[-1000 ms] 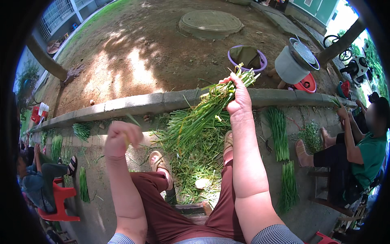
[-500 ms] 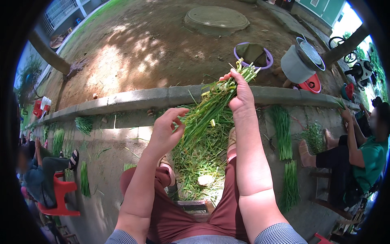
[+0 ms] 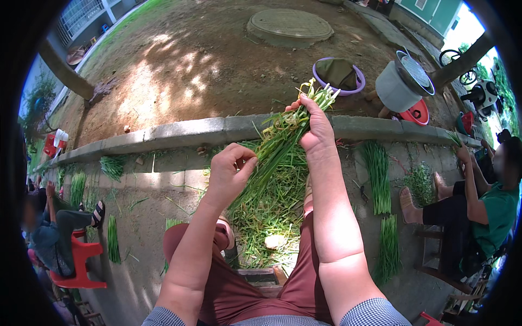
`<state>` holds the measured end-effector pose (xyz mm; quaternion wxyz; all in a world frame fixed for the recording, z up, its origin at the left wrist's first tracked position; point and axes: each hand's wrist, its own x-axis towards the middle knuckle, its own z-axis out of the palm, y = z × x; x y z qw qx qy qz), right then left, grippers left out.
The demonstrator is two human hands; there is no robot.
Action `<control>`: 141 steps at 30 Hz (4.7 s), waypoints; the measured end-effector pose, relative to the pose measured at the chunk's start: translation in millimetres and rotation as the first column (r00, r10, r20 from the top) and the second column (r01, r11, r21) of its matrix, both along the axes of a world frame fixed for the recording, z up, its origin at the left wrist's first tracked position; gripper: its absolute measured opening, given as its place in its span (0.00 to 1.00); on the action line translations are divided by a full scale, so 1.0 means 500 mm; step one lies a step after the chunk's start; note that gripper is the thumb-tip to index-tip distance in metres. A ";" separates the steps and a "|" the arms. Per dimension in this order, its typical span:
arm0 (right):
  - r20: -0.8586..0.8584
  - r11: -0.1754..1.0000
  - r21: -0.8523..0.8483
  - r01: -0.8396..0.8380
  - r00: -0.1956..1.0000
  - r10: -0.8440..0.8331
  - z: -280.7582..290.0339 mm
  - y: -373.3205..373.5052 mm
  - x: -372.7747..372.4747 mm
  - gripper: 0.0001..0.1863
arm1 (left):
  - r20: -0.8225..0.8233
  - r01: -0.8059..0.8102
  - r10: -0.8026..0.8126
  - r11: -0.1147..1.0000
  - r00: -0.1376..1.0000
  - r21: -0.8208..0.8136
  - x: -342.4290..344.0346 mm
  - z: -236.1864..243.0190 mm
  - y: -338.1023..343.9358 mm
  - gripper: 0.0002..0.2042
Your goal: The person picks up and organizes bundles of green chive stalks by hand while sitting outdoors.
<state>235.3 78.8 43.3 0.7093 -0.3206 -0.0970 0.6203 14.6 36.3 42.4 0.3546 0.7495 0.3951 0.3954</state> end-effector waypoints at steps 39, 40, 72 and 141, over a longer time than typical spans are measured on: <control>-0.102 0.988 -0.038 0.148 0.983 -0.151 -0.018 -0.009 0.101 0.08 | 0.972 0.544 -0.234 0.818 0.017 0.188 -0.217 0.046 0.083 0.04; -0.085 0.985 -0.050 0.166 0.982 -0.170 -0.019 -0.012 0.099 0.08 | 0.966 0.549 -0.250 0.817 0.065 0.174 -0.218 0.044 0.081 0.05; 0.047 0.986 -0.002 0.166 0.985 -0.165 -0.002 -0.011 0.073 0.07 | 0.163 0.356 -0.322 0.897 0.933 -0.263 -0.033 0.017 -0.009 0.04; 0.378 0.902 0.046 0.429 0.829 -0.413 0.008 -0.015 0.027 0.06 | 0.329 -0.705 0.686 0.705 0.649 -0.081 -0.223 0.017 0.154 0.04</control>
